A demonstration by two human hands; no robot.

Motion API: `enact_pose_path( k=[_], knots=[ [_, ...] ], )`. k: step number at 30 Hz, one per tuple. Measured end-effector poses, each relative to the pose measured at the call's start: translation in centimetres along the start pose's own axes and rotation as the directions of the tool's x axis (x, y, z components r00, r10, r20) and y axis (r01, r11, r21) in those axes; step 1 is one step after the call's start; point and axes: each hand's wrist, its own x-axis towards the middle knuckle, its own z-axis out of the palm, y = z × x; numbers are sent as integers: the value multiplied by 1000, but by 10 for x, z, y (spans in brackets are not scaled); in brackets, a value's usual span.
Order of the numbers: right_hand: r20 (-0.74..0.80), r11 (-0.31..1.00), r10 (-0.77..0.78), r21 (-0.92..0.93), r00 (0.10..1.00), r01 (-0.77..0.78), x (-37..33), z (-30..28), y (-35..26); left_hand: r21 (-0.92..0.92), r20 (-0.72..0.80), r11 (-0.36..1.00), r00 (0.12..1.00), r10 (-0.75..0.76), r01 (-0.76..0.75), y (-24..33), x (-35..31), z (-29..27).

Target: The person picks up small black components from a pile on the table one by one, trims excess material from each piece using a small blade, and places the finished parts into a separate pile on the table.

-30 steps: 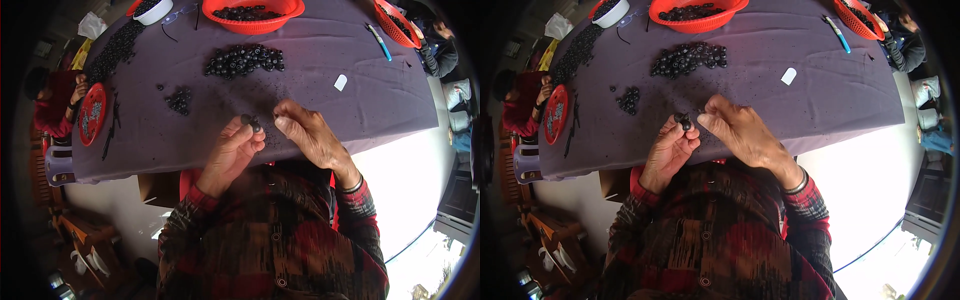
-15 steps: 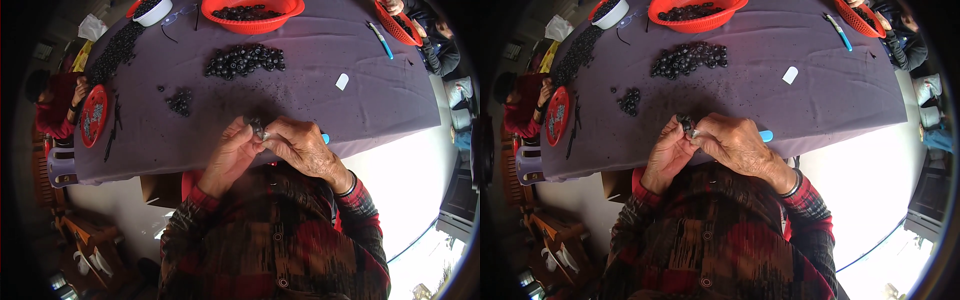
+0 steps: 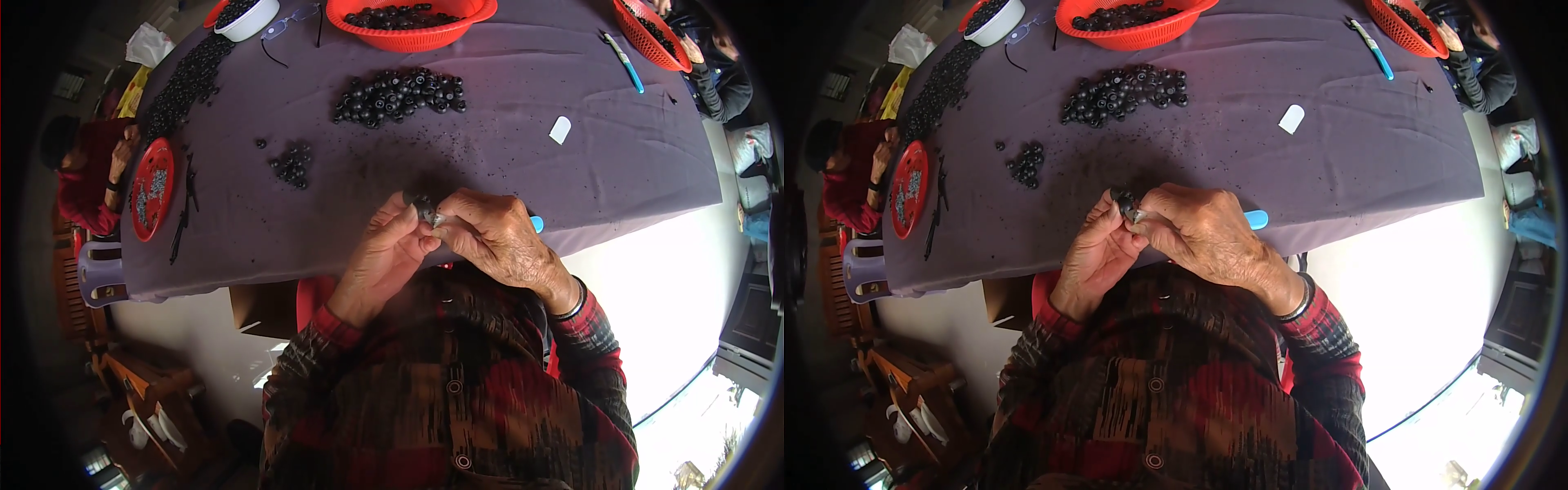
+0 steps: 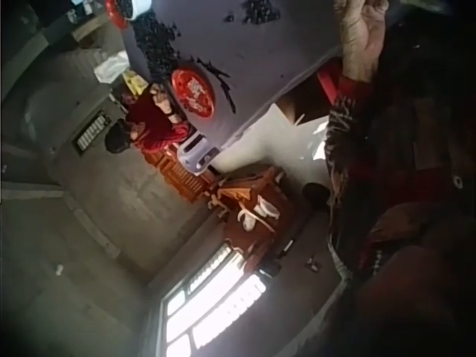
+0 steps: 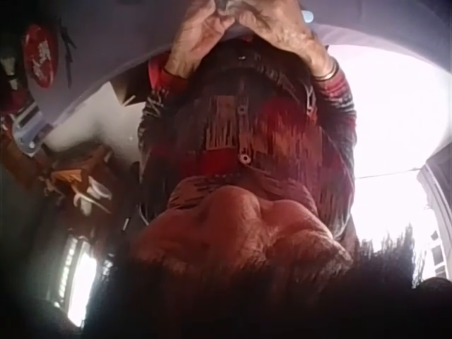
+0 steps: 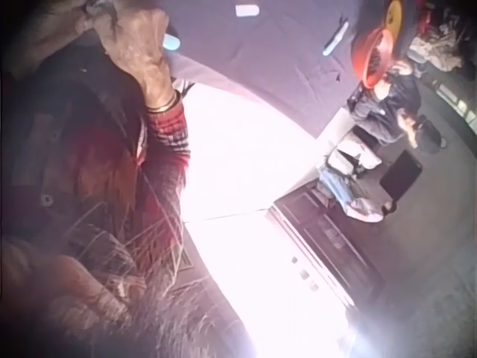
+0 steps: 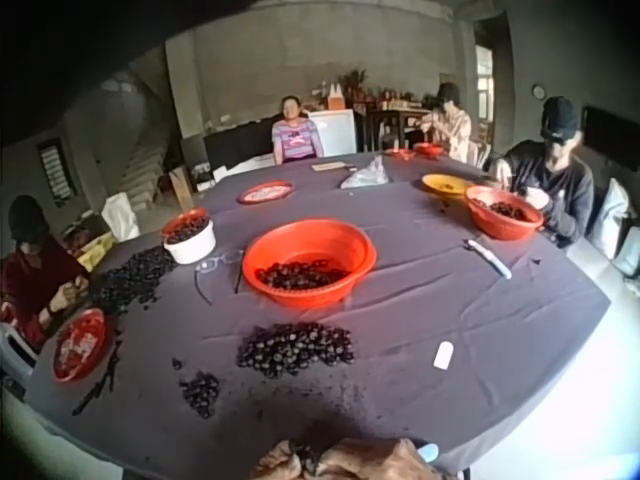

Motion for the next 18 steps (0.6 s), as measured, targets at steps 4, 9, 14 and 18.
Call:
enact_pose_path(
  k=[4, 9, 14, 18],
  knots=[
    [7, 1000, 10, 19, 1000, -10, 0, 1, -1, 18, -12, 1000, 1000, 1, 0, 2, -1, 1],
    [8, 1000, -4, 27, 1000, 4, 1, 1, -2, -10, 0, 1000, 1000, 11, -11, 0, -1, -1],
    [21, 999, 30, 14, 999, -30, 1, 2, -3, 52, -27, 998, 999, 33, -32, 2, -2, 4],
    [13, 999, 49, 1, 999, -49, 0, 5, -1, 101, -69, 993, 995, 74, -67, 0, -2, 6]
  ],
)
